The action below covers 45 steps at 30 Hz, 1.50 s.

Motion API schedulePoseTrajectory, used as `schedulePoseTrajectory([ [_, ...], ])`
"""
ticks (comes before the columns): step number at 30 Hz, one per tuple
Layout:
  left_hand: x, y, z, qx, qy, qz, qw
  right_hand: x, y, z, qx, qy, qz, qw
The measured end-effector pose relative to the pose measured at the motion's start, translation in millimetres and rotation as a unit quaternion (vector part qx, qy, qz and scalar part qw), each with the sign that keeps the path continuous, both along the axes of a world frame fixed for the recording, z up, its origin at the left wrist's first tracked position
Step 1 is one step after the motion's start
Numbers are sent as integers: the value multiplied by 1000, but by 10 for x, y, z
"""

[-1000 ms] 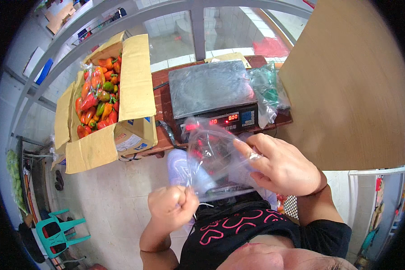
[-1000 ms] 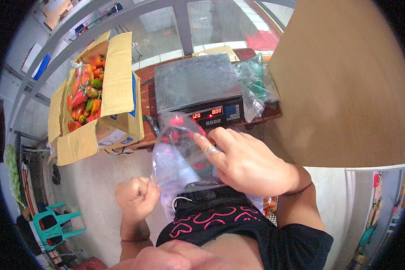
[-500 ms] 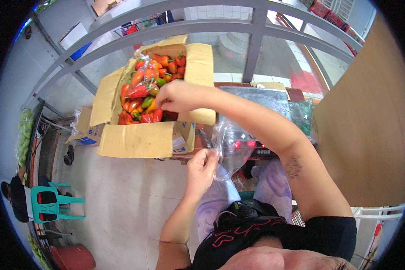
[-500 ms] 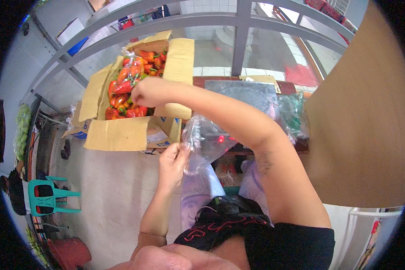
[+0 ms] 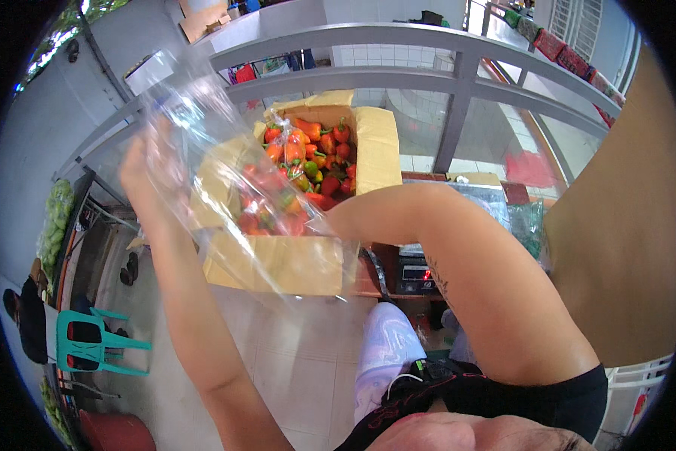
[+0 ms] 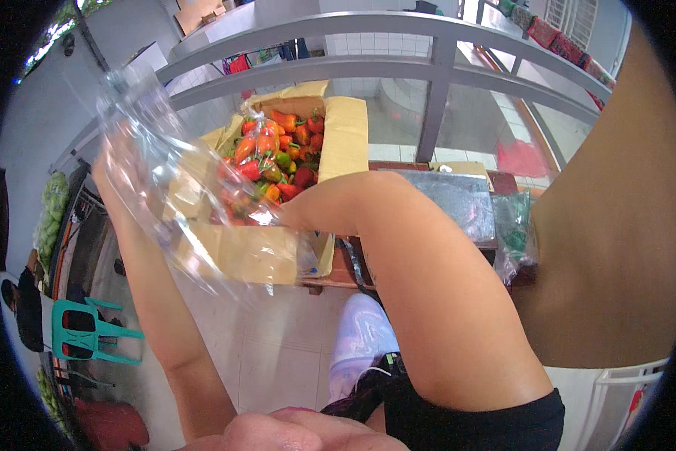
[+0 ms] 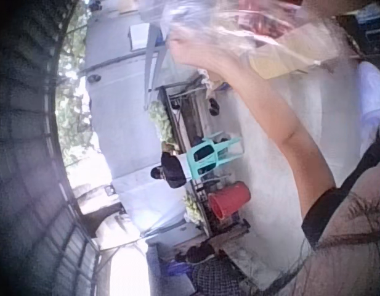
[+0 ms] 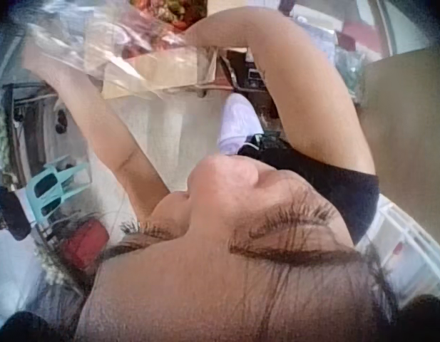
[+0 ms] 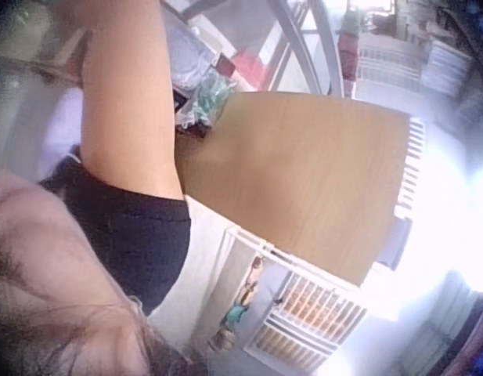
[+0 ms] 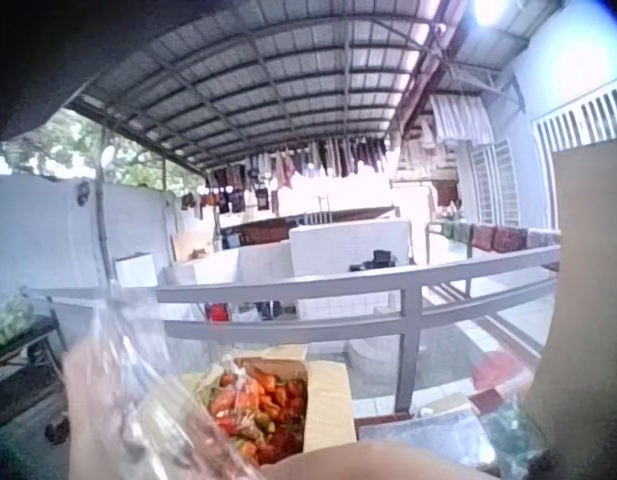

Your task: The person fills small plastic bags with peppers from a large cardboard box, weighs each bag on a digital scale, and ties the bags closed before placing them aside.

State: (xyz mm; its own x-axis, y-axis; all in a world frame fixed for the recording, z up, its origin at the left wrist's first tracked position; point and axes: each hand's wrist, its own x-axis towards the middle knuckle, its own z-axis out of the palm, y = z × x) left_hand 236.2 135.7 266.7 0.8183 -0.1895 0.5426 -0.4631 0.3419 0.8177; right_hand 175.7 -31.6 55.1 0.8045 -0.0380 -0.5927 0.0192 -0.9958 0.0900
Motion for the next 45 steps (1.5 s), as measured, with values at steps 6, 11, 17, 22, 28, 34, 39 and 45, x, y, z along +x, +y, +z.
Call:
schedulePoseTrajectory([
  [6,-114,-779,27,-26,-610,268,745,3,5,-15,36,5,28,999],
  [11,-29,-1211,-966,459,-479,139,735,-104,-45,303,140,-5,110,984],
  [17,146,-1158,-1371,393,-229,86,886,-861,-401,1351,450,-116,-201,862],
  [22,154,-1171,-1237,364,-124,-9,923,-1159,-697,1967,644,-273,-189,690],
  [28,149,-1041,-1187,339,-181,151,911,-1156,-885,2087,681,-299,-170,646],
  [34,-5,-1048,-1218,372,-221,175,885,-1149,-766,2180,582,-327,-193,719],
  [39,-34,-1180,-1363,183,-60,-109,975,-827,-513,2105,415,-327,-170,832],
  [45,10,-1073,-1224,10,164,-234,958,-310,-504,1469,414,-227,-230,851],
])
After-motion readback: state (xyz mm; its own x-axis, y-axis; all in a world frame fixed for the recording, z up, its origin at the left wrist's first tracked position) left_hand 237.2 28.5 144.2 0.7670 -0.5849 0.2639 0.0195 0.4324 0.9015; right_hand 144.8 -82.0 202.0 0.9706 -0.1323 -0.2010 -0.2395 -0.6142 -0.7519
